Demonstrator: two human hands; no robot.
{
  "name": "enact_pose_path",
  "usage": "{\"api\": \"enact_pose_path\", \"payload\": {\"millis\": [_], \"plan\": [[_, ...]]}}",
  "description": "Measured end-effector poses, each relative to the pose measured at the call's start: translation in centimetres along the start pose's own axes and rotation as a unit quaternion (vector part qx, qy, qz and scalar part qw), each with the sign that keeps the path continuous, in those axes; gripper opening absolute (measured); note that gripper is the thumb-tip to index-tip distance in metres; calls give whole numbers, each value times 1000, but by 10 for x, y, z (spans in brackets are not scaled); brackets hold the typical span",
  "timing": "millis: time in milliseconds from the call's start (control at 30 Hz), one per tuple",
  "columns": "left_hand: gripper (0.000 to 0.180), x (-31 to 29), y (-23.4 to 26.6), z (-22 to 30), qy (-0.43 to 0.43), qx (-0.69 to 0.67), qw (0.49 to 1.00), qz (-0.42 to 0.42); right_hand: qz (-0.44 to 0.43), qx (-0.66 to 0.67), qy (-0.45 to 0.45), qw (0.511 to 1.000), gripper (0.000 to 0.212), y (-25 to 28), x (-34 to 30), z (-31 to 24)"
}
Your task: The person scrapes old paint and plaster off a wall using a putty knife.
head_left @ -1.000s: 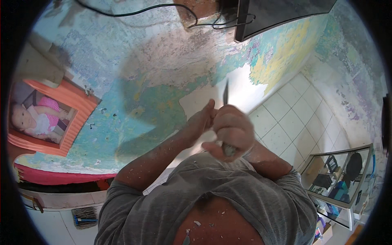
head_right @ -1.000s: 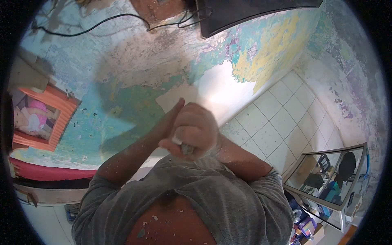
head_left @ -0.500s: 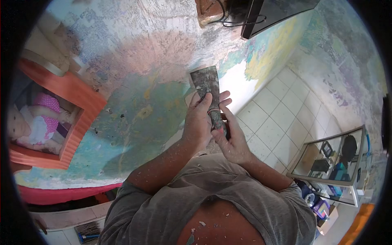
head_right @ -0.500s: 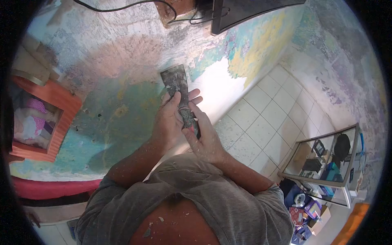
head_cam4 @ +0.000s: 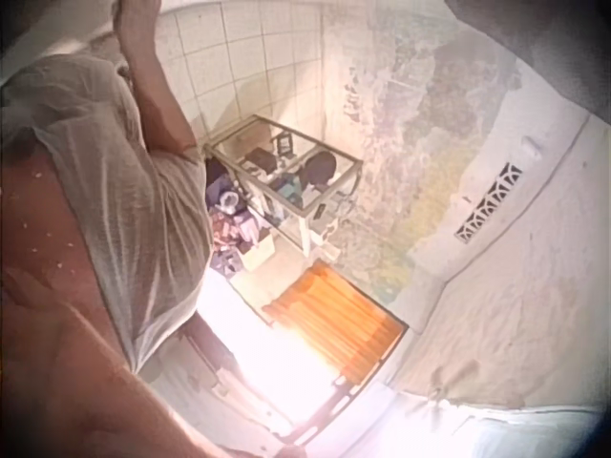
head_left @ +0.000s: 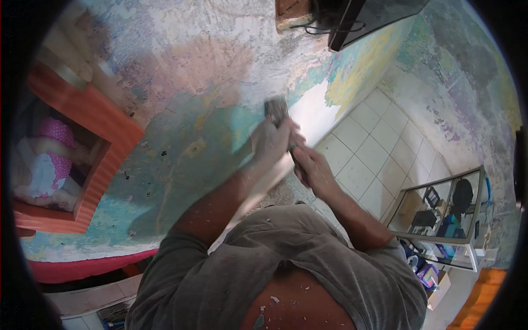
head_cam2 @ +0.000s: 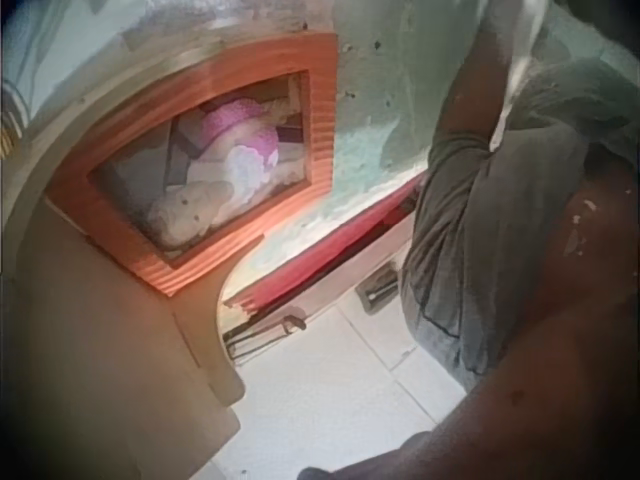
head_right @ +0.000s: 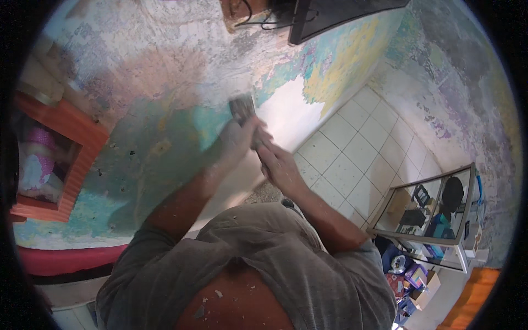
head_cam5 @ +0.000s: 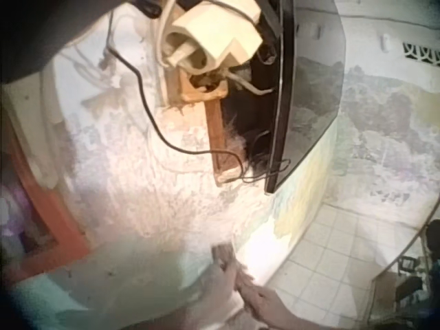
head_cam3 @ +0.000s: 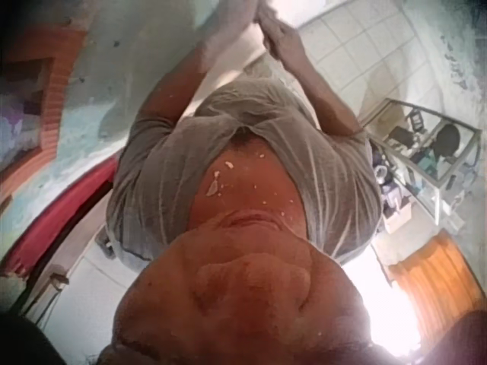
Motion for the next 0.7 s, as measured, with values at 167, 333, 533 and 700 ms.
{"api": "enact_pose_path", "payload": {"millis": [167, 333, 533, 700], "plan": [[29, -1, -31, 32, -88, -92, 992, 25, 33, 21, 67, 997, 49, 8, -11, -20], [39, 13, -9, 71, -117, -1, 993, -3, 9, -56, 81, 995, 46, 9, 15, -56], [36, -2, -14, -34, 65, -1, 998, 4, -6, -1, -10, 1000, 48, 20, -10, 23], [34, -7, -24, 24, -43, 85, 994, -51, 70, -33, 135, 988, 53, 23, -9, -5]]}}
Point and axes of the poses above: each hand's wrist, its own x-axis towards the middle knuckle, its own y-axis out of the back of the hand, z = x × y, the point moved 6 cm from there along x, towards the middle knuckle, and after that the axes turned 10 degrees about -z, right-handed, at the moved point
